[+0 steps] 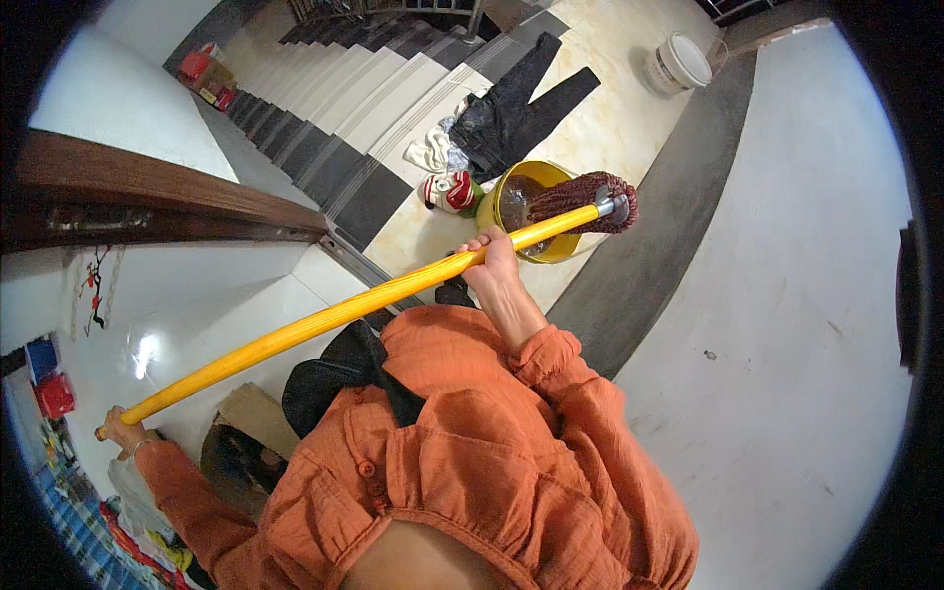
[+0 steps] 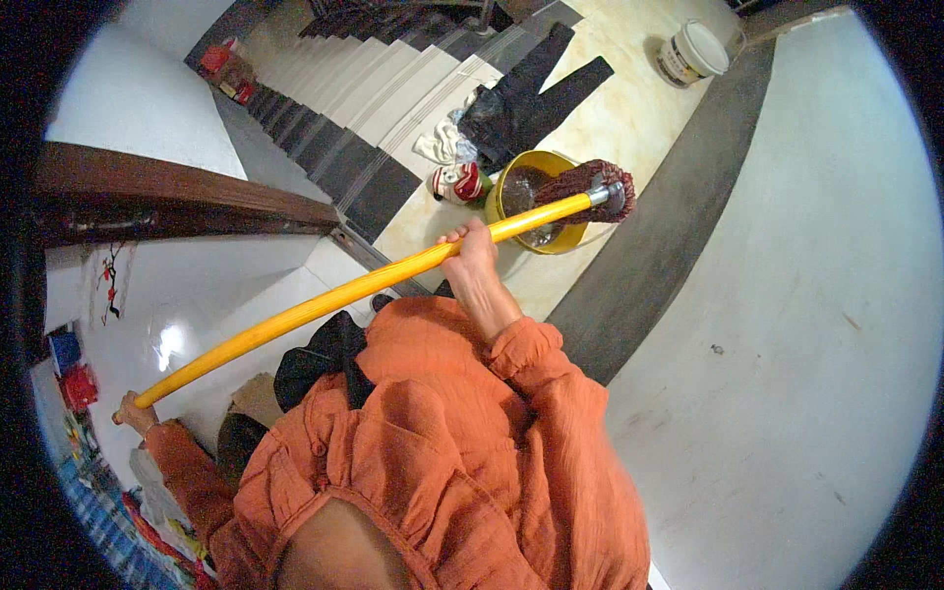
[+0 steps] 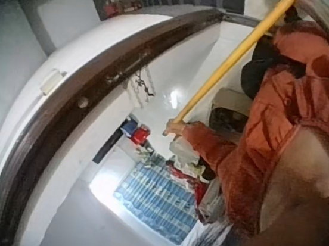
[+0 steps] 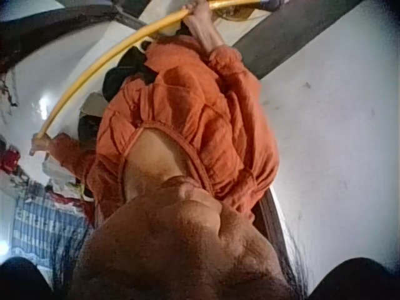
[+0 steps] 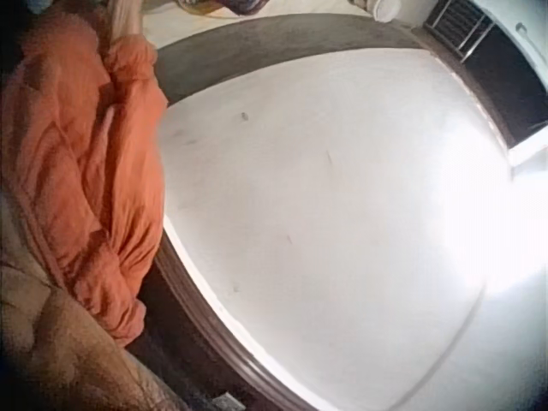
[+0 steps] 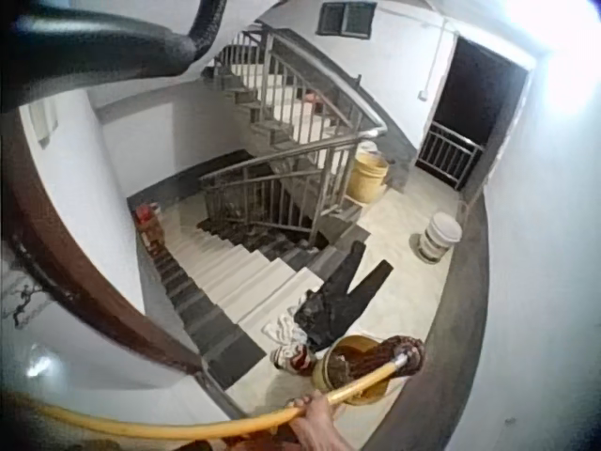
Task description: The person wrings out a mop in a bucket of water, then mops the tiled floor in a room. They move a red plastic stool and a wooden chair to clean underneath them, and also reposition a large pink container.
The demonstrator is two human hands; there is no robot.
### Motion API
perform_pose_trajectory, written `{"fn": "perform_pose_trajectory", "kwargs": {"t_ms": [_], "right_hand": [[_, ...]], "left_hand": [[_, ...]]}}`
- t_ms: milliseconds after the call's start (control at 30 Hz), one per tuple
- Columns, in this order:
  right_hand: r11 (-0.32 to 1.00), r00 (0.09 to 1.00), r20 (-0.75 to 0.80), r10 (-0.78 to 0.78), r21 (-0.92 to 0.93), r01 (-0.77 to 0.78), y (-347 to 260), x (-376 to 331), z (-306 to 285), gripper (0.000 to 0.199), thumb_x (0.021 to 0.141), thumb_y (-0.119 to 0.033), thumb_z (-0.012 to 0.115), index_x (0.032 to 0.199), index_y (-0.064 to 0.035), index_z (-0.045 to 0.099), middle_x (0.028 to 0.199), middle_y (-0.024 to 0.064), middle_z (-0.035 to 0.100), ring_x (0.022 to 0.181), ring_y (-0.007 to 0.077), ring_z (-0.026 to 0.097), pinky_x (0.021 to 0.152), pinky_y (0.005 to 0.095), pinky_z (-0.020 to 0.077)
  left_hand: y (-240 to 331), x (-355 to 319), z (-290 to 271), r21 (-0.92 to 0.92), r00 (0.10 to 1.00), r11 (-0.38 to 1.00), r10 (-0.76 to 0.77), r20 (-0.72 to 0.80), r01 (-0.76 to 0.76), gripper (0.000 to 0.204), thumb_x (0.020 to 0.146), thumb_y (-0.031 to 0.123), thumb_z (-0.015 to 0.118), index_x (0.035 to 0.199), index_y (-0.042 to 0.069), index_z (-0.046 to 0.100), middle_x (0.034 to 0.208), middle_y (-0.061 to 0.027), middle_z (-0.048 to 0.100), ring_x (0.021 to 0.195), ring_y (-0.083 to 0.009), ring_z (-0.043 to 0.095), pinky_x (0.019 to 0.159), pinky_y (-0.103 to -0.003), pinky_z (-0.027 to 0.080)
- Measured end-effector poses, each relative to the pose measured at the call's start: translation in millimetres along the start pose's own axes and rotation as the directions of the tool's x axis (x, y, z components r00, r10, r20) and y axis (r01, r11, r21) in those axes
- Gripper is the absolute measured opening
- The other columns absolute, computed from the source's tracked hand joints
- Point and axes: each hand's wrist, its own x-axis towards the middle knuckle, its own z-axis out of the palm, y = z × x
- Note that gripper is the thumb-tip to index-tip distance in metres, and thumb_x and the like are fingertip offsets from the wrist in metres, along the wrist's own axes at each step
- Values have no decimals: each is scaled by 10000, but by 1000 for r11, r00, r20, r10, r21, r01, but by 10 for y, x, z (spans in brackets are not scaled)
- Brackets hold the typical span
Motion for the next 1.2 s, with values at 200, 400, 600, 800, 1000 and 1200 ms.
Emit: {"fn": "perform_pose_trajectory", "kwargs": {"t_ms": [200,400,600,800,1000,1200], "right_hand": [[999,1000,11,5,35,-6,-44,-39,30,170,790,-75,434,641,-94,354,570,5,320,493,134,341,513,295,363],[1000,999,40,19,17,-20,-19,-17,22,147,783,-49,430,660,-87,358,578,10,332,491,134,350,516,302,368],[1000,999,43,6,2,-6,-51,-101,69,118,786,-35,424,693,-81,368,599,10,340,502,134,355,517,310,365],[1000,999,33,11,1,-11,-58,-176,61,113,793,-36,423,703,-78,369,611,13,344,505,137,357,519,315,365],[1000,1000,17,7,-14,-7,-55,-214,38,110,783,-22,427,703,-73,371,607,19,345,499,143,360,511,324,374],[1000,1000,15,6,-24,-5,-41,-223,17,99,778,-18,426,717,-71,370,612,19,345,502,140,360,510,320,376]], "left_hand": [[251,68,-340,55,1000,998,11,-16,-10,95,626,32,576,685,75,515,704,-81,527,718,-272,513,655,-360,374],[98,-36,-343,-154,983,984,62,-175,-89,100,631,35,571,678,74,491,705,-86,511,736,-285,500,681,-376,358],[144,0,-436,4,986,995,102,-131,-103,40,634,50,560,658,61,530,678,-95,541,680,-279,525,645,-381,362],[-71,-67,-359,59,997,997,44,-57,-41,81,644,58,563,661,67,484,693,-83,515,699,-288,502,637,-376,368],[-50,-159,-463,24,979,995,96,-179,-93,78,631,59,562,628,80,487,654,-78,509,657,-281,498,624,-370,369],[-34,-227,-571,-5,982,994,104,-156,-106,63,664,94,518,605,73,519,623,-97,531,608,-276,527,571,-376,378]]}}
